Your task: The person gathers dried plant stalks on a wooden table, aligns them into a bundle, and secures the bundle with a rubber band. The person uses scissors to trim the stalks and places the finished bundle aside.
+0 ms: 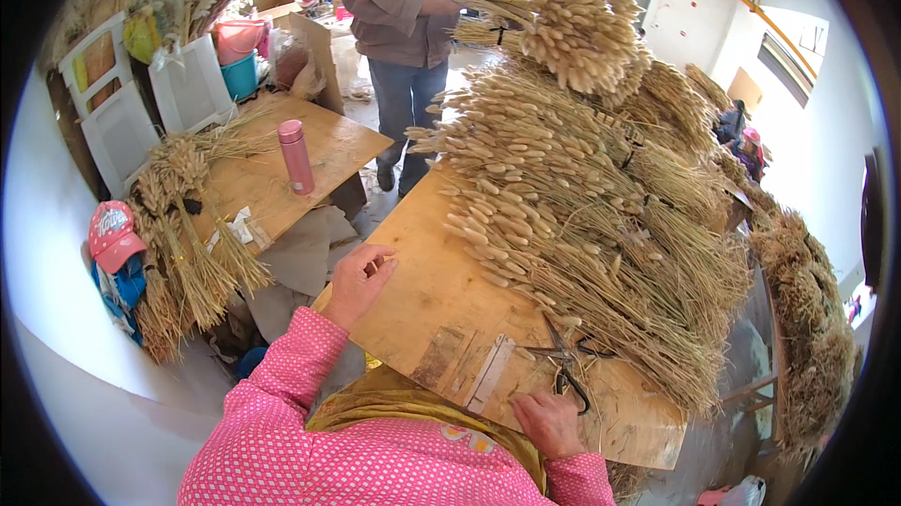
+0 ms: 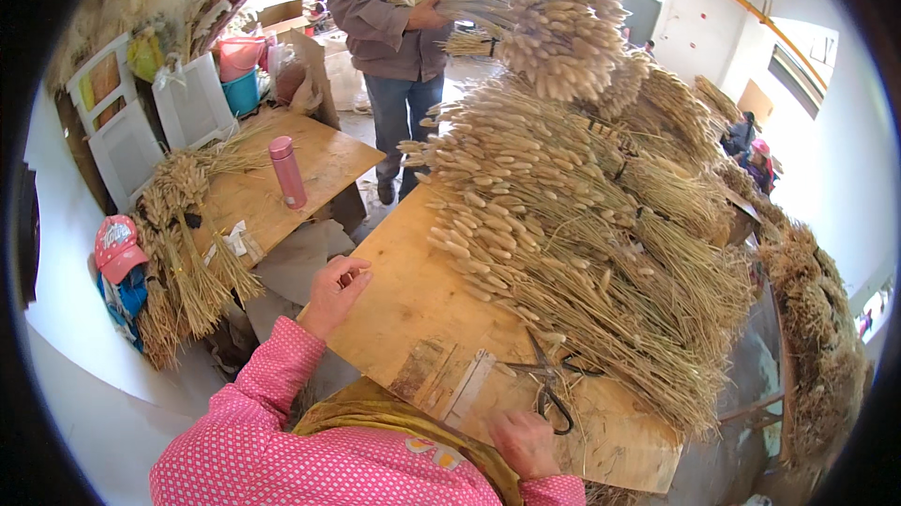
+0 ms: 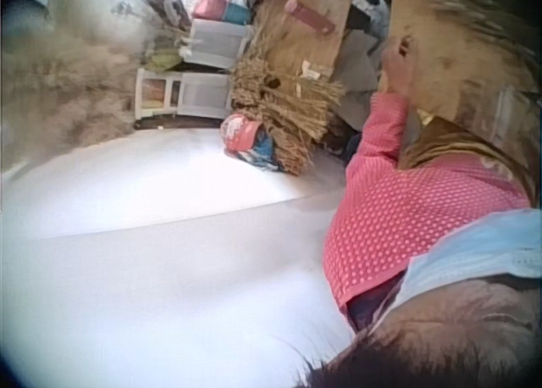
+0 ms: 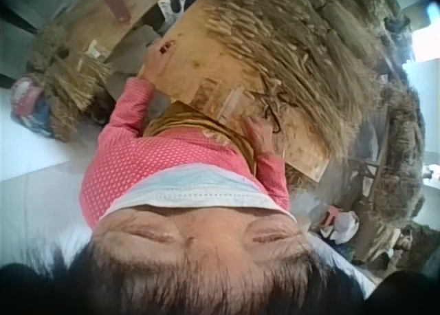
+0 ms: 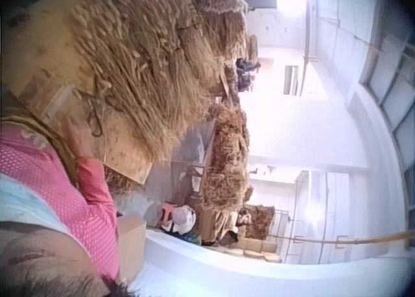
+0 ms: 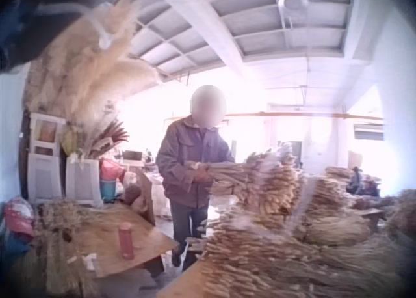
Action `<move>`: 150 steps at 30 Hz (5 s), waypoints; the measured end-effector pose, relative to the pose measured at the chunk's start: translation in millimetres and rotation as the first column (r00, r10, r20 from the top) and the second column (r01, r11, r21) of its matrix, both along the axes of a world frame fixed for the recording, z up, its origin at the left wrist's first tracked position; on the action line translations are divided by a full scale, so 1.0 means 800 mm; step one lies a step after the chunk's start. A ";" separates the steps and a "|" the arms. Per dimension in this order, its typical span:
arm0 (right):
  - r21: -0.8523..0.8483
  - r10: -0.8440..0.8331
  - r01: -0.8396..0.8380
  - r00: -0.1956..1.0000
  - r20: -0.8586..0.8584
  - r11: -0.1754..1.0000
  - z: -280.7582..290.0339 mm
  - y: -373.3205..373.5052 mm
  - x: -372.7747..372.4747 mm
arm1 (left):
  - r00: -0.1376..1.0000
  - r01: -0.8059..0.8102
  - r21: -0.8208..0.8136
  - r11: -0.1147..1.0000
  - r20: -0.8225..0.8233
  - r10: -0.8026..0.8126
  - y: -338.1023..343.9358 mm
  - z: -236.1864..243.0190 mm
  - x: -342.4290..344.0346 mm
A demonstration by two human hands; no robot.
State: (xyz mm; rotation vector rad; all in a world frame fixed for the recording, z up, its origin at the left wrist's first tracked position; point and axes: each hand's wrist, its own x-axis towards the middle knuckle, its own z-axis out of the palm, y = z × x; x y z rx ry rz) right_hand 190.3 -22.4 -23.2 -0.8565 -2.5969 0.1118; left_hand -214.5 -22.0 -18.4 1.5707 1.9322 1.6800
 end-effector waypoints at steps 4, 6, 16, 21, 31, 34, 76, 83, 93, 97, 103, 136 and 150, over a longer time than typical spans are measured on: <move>-0.118 0.061 -0.064 0.998 -0.027 0.991 -0.004 -0.011 -0.014 | 0.997 0.044 -0.001 0.999 -0.071 -0.044 0.015 0.028 0.004; -0.126 0.087 -0.094 0.994 -0.063 0.988 -0.005 -0.014 -0.020 | 0.991 0.073 -0.004 0.997 -0.111 -0.073 0.025 0.044 0.007; -0.203 0.107 -0.131 0.986 -0.125 0.970 -0.022 0.003 -0.030 | 0.813 0.103 0.035 0.994 -0.578 -0.064 0.094 0.157 0.004; -0.227 0.108 -0.151 0.976 -0.191 0.962 -0.028 0.004 -0.036 | 0.762 0.161 0.065 0.985 -0.643 -0.082 0.112 0.187 0.023; -0.406 0.079 -0.172 0.968 -0.236 0.898 -0.047 -0.010 -0.054 | 0.781 0.417 -0.047 0.908 -0.491 -0.385 0.103 0.137 0.088; -0.484 0.034 -0.150 0.970 -0.239 0.862 -0.051 -0.011 -0.053 | 0.755 0.428 -0.076 0.901 -0.519 -0.402 0.100 0.116 0.092; -0.690 -0.086 -0.158 0.948 -0.305 0.706 -0.062 -0.003 -0.052 | 0.743 0.521 -0.263 0.812 -0.329 -0.583 0.055 0.007 0.145; -0.698 -0.093 -0.146 0.952 -0.292 0.701 -0.058 -0.003 -0.052 | 0.739 0.529 -0.269 0.805 -0.320 -0.592 0.055 0.006 0.145; -0.680 -0.114 -0.126 0.948 -0.296 0.722 -0.062 -0.003 -0.053 | 0.771 0.487 -0.194 0.852 -0.362 -0.523 0.071 0.029 0.141; -0.665 -0.107 -0.140 0.943 -0.317 0.734 -0.065 -0.001 -0.053 | 0.798 0.424 -0.145 0.894 -0.408 -0.444 0.099 0.061 0.130; -0.665 -0.115 -0.137 0.940 -0.321 0.734 -0.069 -0.001 -0.052 | 0.790 0.436 -0.032 0.900 -0.466 -0.399 0.132 0.101 0.122; -0.661 -0.129 -0.180 0.912 -0.390 0.729 -0.073 -0.001 -0.050 | 0.746 0.572 -0.176 0.801 -0.294 -0.597 0.132 0.061 0.146; -0.663 -0.157 -0.157 0.908 -0.388 0.732 -0.070 -0.002 -0.052 | 0.795 0.525 -0.273 0.807 -0.181 -0.578 0.077 -0.005 0.147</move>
